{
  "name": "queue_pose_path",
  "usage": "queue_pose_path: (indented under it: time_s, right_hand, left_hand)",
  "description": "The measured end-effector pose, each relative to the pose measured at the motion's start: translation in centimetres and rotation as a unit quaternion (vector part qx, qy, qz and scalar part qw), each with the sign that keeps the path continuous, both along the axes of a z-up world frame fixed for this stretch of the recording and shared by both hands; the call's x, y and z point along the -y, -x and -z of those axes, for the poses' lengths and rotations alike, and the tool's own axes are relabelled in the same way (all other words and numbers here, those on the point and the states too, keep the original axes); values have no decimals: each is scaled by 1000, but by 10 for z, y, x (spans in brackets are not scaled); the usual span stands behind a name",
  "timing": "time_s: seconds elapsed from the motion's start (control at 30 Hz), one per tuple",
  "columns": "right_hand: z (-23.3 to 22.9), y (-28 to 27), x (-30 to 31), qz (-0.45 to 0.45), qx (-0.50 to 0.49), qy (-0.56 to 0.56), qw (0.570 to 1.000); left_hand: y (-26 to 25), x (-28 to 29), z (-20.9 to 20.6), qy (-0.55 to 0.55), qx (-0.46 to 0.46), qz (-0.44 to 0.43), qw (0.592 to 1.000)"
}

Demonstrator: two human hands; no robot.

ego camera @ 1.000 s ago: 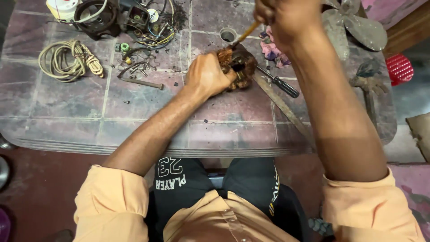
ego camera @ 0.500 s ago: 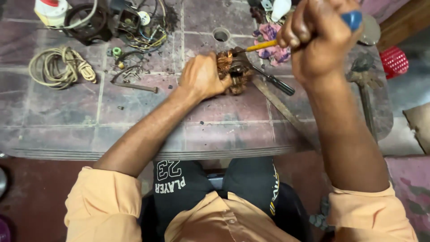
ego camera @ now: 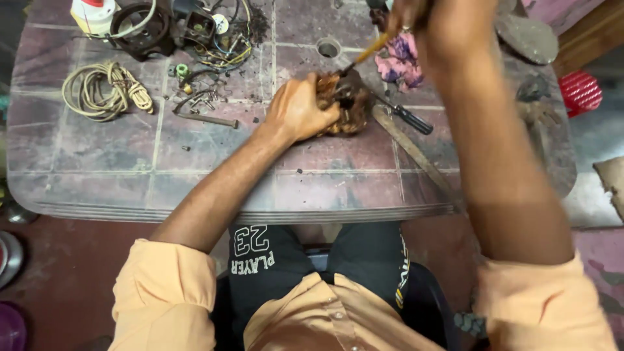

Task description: A person is repairing a fan motor on a table, using tools to manipulate the copper windings and housing.

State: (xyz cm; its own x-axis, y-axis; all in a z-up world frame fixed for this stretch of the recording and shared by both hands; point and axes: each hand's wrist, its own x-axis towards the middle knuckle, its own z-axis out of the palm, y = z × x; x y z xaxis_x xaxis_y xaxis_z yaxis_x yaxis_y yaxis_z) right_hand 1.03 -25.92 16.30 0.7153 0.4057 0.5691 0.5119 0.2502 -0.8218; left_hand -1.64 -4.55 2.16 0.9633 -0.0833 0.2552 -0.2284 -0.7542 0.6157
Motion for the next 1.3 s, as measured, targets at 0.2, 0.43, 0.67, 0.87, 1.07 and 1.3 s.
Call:
queue_pose_path:
  time_s: [0.2,0.43,0.67,0.87,1.07,1.3]
  right_hand:
    - [40,116,6,27,157,-67,985]
    - [108,165,39,255,240,-60,935]
    - [103,183,103,229,131,160,951]
    - [99,182,132,137,-111,308,935]
    - [31,158,102,227,23,480,847]
    - [-7,130,86,214,178,735,619]
  left_hand:
    - [-4,-32,0,-53,115,73,989]
    - [5,-49,25,-87,257,73,960]
    - [16,-48,17,-79,235,55,967]
    - [23,-38,12,-99,213,32,972]
    - [23,-32,4,-123,186,4,975]
    - [13,-27,-6,-87,226,25,970]
